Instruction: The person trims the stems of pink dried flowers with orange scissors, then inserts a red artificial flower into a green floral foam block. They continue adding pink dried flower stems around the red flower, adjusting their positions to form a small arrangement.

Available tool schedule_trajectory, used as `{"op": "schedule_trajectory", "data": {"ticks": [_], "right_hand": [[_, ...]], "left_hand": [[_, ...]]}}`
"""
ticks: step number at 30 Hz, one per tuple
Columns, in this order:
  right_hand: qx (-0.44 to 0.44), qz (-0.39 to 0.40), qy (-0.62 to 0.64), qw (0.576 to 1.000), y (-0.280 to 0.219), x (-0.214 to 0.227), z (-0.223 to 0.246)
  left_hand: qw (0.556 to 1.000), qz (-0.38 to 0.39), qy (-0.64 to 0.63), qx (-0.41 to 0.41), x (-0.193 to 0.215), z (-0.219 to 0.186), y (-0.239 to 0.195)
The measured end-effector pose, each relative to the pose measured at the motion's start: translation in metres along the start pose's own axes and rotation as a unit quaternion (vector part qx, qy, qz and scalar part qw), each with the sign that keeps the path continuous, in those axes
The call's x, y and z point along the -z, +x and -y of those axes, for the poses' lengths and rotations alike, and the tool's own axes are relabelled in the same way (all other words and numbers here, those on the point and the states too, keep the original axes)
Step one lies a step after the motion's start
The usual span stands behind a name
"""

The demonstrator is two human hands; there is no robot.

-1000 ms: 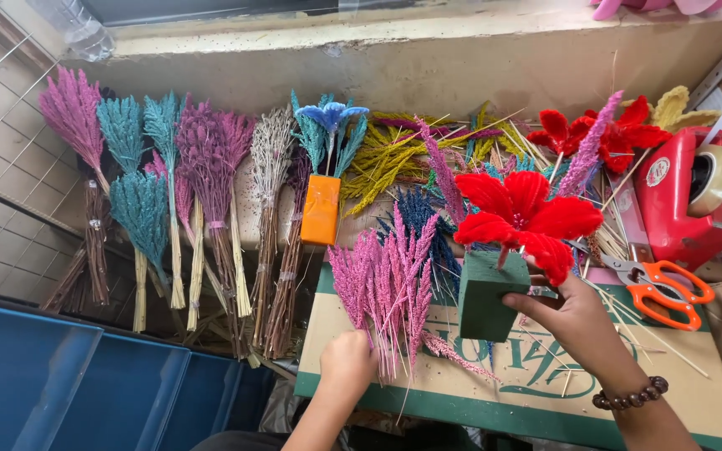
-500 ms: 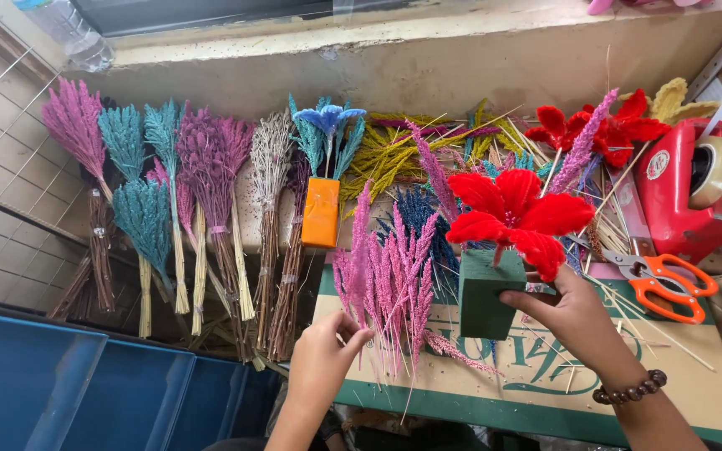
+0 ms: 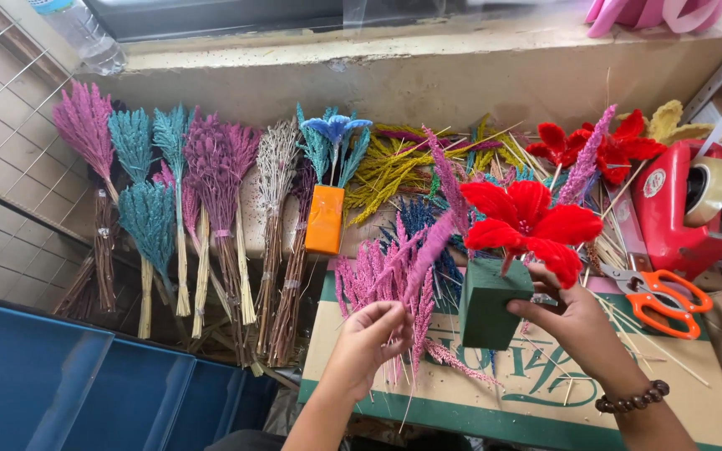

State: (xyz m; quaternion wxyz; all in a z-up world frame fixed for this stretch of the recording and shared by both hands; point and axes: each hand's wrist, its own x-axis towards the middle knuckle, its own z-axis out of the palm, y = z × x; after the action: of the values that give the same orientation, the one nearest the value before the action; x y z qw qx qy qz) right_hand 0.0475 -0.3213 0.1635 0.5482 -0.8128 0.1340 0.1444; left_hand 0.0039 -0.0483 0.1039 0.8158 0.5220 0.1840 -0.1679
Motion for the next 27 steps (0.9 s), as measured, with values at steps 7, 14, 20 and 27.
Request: {"op": "schedule_trajectory", "data": {"ticks": [7, 14, 20, 27], "right_hand": [[0.001, 0.058, 0.075, 0.996, 0.001, 0.002, -0.016], [-0.146, 0.122, 0.055, 0.98, 0.005, 0.0, -0.039], [-0.198, 0.152, -0.075, 0.965, 0.004, -0.002, -0.032], [-0.188, 0.142, -0.024, 0.972, 0.003, -0.001, -0.033]], "left_hand": [[0.978, 0.036, -0.195, -0.061, -0.032, -0.028, 0.006], [0.956, 0.14, -0.213, -0.148, -0.048, -0.017, 0.033], [0.964, 0.153, -0.168, -0.137, -0.06, -0.008, 0.035], [0.978, 0.145, -0.102, -0.111, -0.069, -0.013, 0.027]]}}
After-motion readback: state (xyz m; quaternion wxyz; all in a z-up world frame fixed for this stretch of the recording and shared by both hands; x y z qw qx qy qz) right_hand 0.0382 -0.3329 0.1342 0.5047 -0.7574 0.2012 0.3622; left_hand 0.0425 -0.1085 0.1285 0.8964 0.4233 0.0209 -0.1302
